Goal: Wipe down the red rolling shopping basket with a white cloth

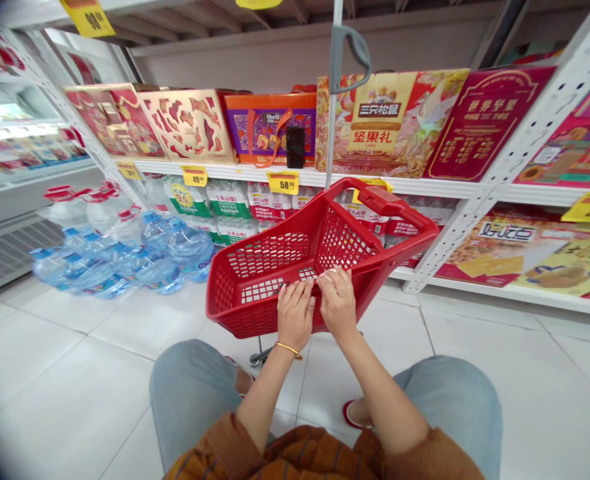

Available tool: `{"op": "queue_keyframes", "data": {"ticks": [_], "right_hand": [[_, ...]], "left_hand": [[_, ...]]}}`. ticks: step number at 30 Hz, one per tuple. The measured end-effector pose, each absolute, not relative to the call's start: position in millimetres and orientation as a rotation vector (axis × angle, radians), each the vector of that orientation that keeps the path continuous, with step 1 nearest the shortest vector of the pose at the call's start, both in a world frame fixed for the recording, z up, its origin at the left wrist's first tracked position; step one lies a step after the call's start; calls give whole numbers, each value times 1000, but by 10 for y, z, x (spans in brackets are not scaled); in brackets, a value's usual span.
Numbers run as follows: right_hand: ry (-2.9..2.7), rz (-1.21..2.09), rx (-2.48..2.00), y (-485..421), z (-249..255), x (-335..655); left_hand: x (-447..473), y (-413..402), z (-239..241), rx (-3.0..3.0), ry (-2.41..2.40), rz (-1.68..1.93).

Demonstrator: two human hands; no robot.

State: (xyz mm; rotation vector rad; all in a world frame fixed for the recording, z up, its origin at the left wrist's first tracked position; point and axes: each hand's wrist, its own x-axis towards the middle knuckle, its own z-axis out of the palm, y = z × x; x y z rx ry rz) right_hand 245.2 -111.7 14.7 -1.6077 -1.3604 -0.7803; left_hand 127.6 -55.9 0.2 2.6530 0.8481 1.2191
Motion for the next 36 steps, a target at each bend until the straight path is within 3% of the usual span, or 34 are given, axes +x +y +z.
{"op": "queue_keyframes", "data": {"ticks": [13,23,36], "right_hand": [[-1572,-845,-1642,-1167,132,2571],[-1576,-1079,-1662,-1351,288,3005],[-1274,-1034,-1563,-1407,359,3111]], "left_hand": [[1174,-484,-13,2720,757,1162],[1133,-460,-9,2760,707,1140],[1161,-491,-12,2700,751,1176]]}}
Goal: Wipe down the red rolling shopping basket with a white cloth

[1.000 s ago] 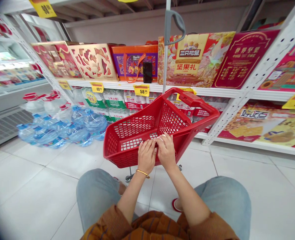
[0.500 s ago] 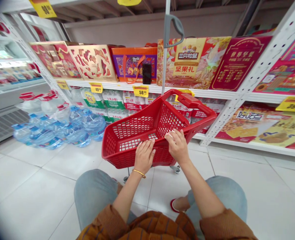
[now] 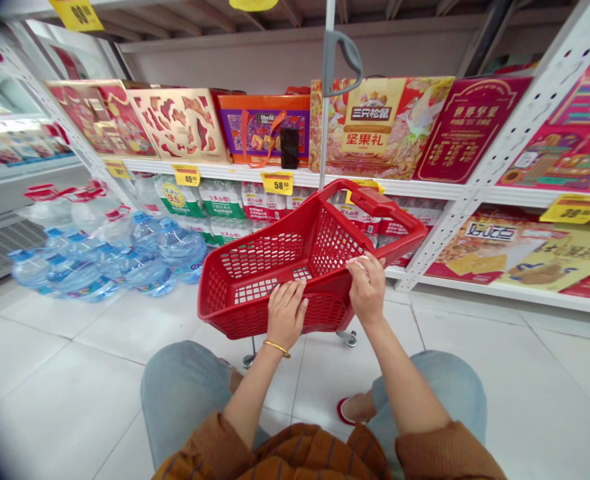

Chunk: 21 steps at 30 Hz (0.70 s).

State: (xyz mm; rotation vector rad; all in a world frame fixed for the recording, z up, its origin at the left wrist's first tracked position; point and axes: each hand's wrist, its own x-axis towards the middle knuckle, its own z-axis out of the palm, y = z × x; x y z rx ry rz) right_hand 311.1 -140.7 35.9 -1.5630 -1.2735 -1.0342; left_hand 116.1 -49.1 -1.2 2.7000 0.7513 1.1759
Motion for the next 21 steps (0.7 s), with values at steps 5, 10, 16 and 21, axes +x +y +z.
{"op": "queue_keyframes", "data": {"ticks": [5,10,16,21], "right_hand": [[-1367,-898,-1541,-1240,202,2751],[-1392,-830,-1533,-1063,6,2410],[-1555,-908,-1541,-1108,10,2521],[-1533,-1021,-1577,-1223,124,2735]], "left_hand": [[1183,-517,-4,2690,769,1170],[1175,-501,-17,2696,768,1200],[1118,-456,-33,2753,737,1173],[1108,-440,-46,2778,734,1182]]}}
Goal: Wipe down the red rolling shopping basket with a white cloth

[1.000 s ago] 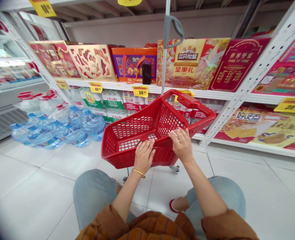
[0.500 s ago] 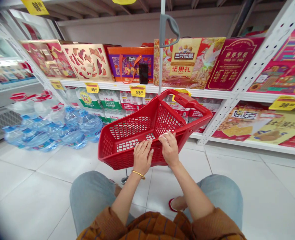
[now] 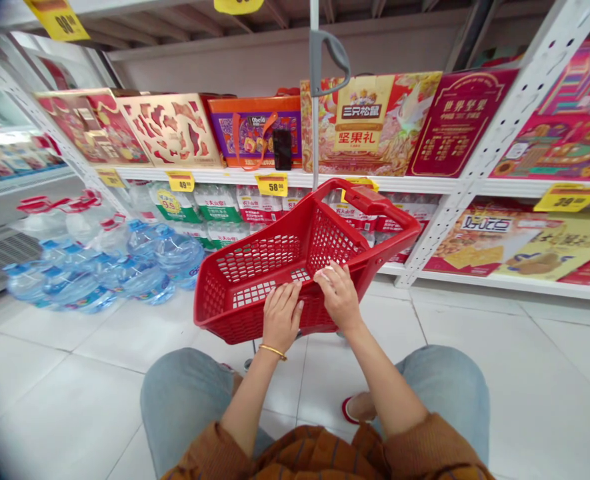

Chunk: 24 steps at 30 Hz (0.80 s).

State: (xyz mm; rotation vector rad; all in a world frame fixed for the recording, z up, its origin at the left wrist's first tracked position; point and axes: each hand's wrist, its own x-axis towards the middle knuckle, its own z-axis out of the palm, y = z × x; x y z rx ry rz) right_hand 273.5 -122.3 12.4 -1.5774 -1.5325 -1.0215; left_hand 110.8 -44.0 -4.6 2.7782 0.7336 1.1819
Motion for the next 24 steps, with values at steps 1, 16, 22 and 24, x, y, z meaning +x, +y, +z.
{"op": "queue_keyframes", "data": {"ticks": [1,16,22,24], "right_hand": [[-1521,-1047,-1585,-1244,145,2777],[-1331,-1094,-1623,-1476,395,3178],[-1292,-1067,-1651,-1415,401,3078],[-1294,-1057,-1660,-1399,389,3035]], "left_hand": [[1108,-440,-49,2782,733,1180],[1202,-580,106,2664,868,1178],[1555,-656,326,2725,707,1210],[1706,-653,390,2776,583,1144]]}}
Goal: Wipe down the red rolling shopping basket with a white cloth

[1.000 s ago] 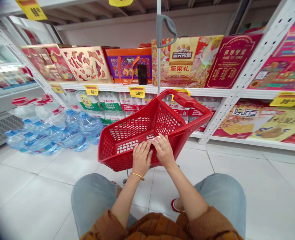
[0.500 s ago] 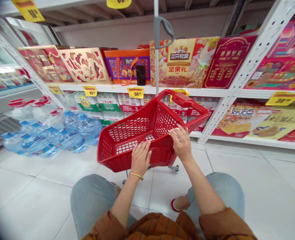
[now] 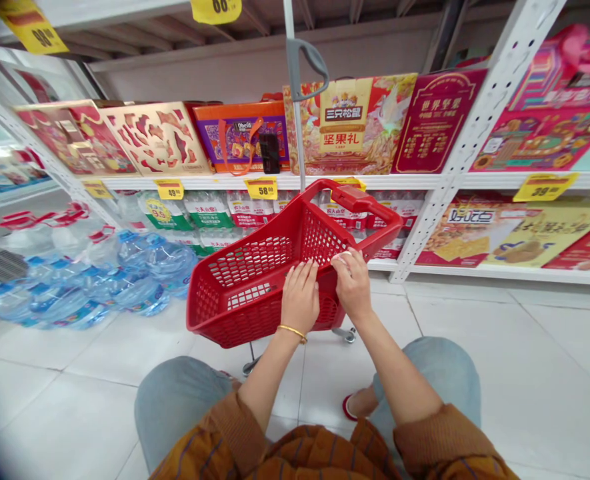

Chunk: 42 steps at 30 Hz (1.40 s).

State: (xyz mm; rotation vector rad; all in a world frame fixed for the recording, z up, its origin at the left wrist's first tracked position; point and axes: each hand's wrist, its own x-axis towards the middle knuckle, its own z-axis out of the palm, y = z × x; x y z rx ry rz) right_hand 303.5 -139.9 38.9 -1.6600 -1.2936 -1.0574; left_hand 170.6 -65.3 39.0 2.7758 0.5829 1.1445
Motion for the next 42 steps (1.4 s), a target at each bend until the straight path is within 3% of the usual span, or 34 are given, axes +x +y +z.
{"op": "queue_keyframes", "data": {"ticks": [6,42], "right_hand": [[-1292,-1061,-1644,-1345,303,2891],[-1127,-1052,-1611,-1479,474,3047]], "left_hand": [[1956,-658,416,2741,593,1003],[1707,-596,339,2766,564,1050]]}}
